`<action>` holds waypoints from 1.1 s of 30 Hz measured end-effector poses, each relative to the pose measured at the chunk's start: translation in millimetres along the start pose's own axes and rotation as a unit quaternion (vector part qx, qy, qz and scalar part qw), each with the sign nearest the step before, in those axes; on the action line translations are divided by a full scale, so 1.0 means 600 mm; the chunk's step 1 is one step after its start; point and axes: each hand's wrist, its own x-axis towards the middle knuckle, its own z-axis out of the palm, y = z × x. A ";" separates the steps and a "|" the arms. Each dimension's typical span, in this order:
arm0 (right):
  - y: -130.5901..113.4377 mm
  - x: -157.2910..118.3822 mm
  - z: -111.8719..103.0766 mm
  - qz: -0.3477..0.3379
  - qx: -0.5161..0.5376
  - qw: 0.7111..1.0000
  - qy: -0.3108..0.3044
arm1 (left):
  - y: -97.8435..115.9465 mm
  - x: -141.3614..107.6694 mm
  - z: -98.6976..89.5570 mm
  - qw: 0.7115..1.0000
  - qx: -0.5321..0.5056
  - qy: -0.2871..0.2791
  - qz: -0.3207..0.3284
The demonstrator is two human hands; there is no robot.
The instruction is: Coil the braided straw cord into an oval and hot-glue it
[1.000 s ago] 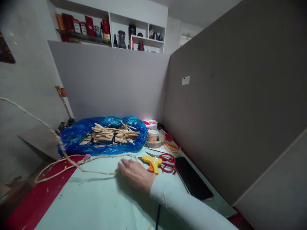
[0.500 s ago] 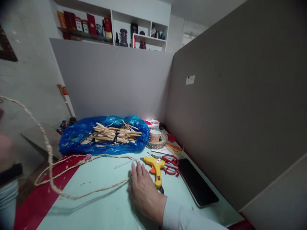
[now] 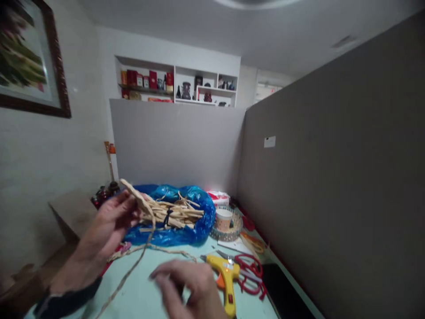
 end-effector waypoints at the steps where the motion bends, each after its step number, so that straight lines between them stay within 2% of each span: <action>1: -0.002 0.025 -0.017 0.011 0.016 0.998 0.055 | -0.007 -0.004 0.011 1.000 -0.007 -0.023 -0.005; 3: -0.009 0.068 -0.043 0.018 0.062 0.990 0.123 | -0.013 -0.016 0.032 0.998 -0.013 -0.055 -0.009; 5: -0.020 0.096 -0.060 0.009 0.118 0.985 0.124 | -0.012 -0.031 0.048 0.998 -0.006 -0.069 -0.006; 9: -0.039 0.114 -0.074 0.005 0.231 0.972 0.032 | -0.006 -0.057 0.066 0.996 0.002 -0.093 -0.007; 12: -0.041 0.114 -0.074 0.011 0.349 0.937 -0.031 | -0.006 -0.067 0.073 0.993 -0.001 -0.117 -0.020; 14: -0.039 0.112 -0.074 0.023 0.391 0.919 -0.051 | -0.007 -0.072 0.078 0.993 -0.003 -0.117 -0.033; 15: -0.037 0.111 -0.073 0.025 0.383 0.922 -0.053 | -0.007 -0.074 0.080 0.993 -0.004 -0.113 -0.036; 17: -0.036 0.107 -0.072 0.018 0.321 0.946 -0.031 | -0.006 -0.079 0.087 0.995 -0.002 -0.091 -0.042; 19: -0.037 0.103 -0.069 -0.010 0.228 0.973 0.032 | -0.001 -0.084 0.094 0.998 0.003 -0.050 -0.044; 21: -0.037 0.098 -0.064 -0.043 0.147 0.981 0.119 | 0.004 -0.088 0.099 0.999 0.011 0.000 -0.041; 23: -0.034 0.096 -0.058 -0.081 0.091 0.975 0.185 | 0.010 -0.091 0.100 0.999 0.014 0.034 -0.036; 25: -0.026 0.094 -0.051 -0.114 0.046 0.968 0.219 | 0.013 -0.092 0.099 0.998 0.004 0.054 -0.030; 30: -0.009 0.095 -0.040 -0.198 -0.040 0.949 0.242 | 0.018 -0.095 0.095 0.994 -0.016 0.089 -0.056; 33: -0.008 0.099 -0.028 -0.224 -0.023 0.933 0.282 | 0.023 -0.096 0.100 0.993 -0.031 0.097 -0.066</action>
